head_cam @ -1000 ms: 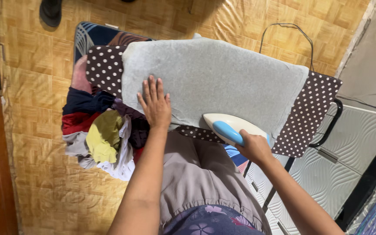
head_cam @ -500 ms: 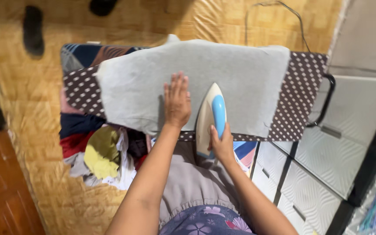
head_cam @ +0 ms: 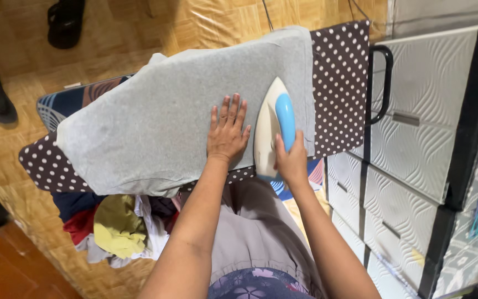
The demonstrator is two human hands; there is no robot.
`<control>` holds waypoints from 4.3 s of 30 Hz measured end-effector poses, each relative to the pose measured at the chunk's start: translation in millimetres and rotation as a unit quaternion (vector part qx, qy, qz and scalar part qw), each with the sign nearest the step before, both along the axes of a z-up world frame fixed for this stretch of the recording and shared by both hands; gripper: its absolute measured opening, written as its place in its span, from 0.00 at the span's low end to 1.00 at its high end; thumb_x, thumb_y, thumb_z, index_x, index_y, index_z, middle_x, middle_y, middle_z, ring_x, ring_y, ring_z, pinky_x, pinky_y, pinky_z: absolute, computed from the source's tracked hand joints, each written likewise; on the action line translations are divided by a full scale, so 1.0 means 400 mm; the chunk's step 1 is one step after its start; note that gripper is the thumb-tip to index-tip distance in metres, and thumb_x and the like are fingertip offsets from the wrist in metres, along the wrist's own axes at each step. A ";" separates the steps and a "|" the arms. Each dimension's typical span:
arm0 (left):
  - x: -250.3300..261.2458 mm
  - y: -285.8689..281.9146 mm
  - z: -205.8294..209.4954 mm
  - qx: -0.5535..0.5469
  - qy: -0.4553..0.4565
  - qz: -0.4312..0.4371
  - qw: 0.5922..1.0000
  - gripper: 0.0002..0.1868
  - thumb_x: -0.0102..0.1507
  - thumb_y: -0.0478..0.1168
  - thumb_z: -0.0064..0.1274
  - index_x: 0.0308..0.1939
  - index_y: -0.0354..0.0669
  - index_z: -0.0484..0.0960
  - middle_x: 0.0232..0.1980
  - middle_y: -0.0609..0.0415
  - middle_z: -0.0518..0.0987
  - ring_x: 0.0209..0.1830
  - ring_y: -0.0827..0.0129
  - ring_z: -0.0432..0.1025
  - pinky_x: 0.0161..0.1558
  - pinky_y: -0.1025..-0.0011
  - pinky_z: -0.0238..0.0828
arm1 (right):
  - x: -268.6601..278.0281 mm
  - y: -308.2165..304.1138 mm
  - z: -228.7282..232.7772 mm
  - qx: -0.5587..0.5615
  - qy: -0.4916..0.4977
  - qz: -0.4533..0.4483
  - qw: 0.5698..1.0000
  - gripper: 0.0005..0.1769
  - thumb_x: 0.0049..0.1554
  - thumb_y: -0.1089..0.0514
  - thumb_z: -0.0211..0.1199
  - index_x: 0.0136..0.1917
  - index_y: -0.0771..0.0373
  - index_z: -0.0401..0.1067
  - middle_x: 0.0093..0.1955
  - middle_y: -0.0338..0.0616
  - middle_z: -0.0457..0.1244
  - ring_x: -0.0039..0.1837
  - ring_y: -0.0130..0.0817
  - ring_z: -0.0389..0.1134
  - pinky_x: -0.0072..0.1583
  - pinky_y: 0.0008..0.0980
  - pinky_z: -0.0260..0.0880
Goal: The person irons a gray t-shirt on an ironing board, smoothing it out and flipping it to press both sides. After finishing, the person places the shirt on a hanger and hangs it in a wardrobe. The person then picks up a purple shirt and begins ironing it.
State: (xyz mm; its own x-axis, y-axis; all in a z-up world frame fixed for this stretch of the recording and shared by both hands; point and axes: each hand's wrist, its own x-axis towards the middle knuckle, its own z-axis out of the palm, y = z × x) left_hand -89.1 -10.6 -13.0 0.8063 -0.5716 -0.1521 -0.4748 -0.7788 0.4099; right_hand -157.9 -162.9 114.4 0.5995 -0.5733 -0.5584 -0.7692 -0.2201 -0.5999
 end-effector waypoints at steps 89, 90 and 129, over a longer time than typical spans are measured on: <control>0.207 0.535 0.919 -0.708 0.380 0.243 0.543 0.17 0.72 0.49 0.49 0.47 0.36 0.78 0.43 0.54 0.81 0.41 0.71 0.75 0.49 0.67 0.72 | 0.204 0.342 0.683 0.207 -0.396 0.225 0.866 0.11 0.59 0.61 0.63 0.54 0.64 0.67 0.47 0.38 0.66 0.49 0.22 0.66 0.51 0.26 0.70; 0.220 0.540 0.894 -0.691 0.359 0.229 0.584 0.18 0.74 0.49 0.50 0.47 0.34 0.79 0.42 0.55 0.81 0.40 0.72 0.73 0.47 0.71 0.70 | 0.206 0.323 0.690 0.160 -0.397 0.281 0.859 0.17 0.56 0.59 0.68 0.55 0.65 0.67 0.47 0.40 0.67 0.49 0.26 0.67 0.50 0.28 0.70; -0.139 0.294 0.364 0.035 0.248 0.370 0.895 0.27 0.65 0.61 0.47 0.42 0.42 0.88 0.48 0.41 0.84 0.56 0.44 0.74 0.70 0.31 0.42 | 0.205 -0.055 -0.041 0.024 -0.166 0.348 0.922 0.20 0.41 0.78 0.57 0.40 0.63 0.83 0.57 0.48 0.72 0.61 0.40 0.72 0.65 0.33 0.70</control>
